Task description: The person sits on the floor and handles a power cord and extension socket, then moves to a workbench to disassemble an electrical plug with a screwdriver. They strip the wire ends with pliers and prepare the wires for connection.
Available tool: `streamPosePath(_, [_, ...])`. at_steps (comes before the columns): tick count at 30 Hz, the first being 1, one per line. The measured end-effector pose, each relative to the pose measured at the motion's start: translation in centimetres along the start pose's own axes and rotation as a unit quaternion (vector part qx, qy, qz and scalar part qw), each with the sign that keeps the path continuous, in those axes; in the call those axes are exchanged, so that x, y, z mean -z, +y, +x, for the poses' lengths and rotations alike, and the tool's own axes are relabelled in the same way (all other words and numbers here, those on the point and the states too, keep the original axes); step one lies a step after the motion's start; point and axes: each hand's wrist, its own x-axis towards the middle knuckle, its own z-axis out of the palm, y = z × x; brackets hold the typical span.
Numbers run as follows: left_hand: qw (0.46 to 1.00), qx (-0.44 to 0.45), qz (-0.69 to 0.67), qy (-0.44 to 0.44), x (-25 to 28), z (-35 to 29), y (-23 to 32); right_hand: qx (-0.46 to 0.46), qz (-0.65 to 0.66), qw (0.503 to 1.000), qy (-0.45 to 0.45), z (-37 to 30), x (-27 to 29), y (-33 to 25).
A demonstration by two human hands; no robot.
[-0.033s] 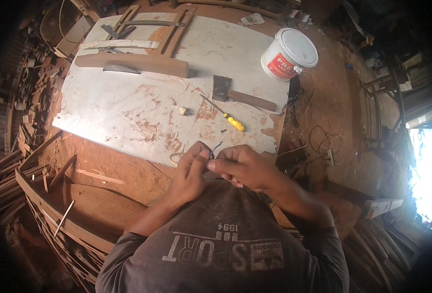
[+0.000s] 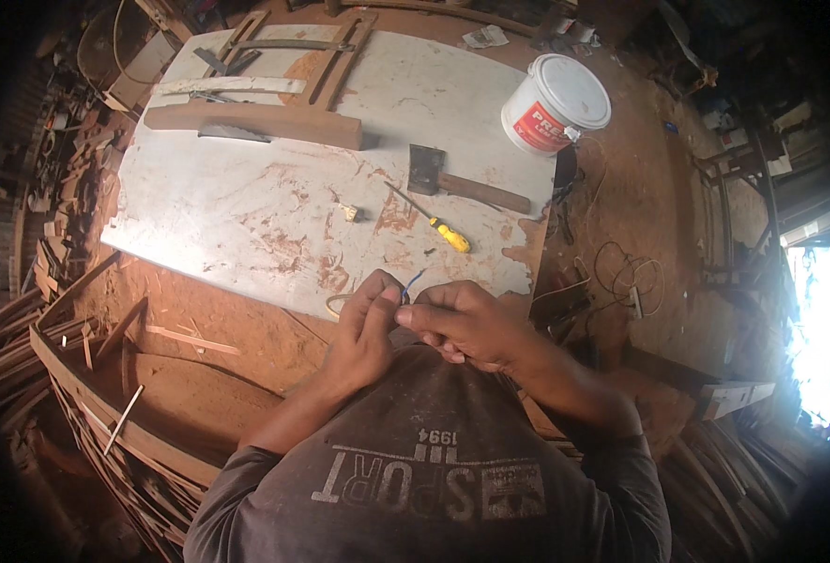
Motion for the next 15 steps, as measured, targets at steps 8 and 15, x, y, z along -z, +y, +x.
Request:
streamPosePath(8, [0.989,0.025,-0.143,0.003,-0.3,-0.4,1.0,0.13,-0.146,0.98,-0.018,-0.8,-1.3,-1.0])
streamPosePath(15, [0.98,-0.015,-0.196,-0.035,-0.5,-1.6,4.3,0.153,-0.049,0.976,-0.145,-1.7,-1.1,-1.5])
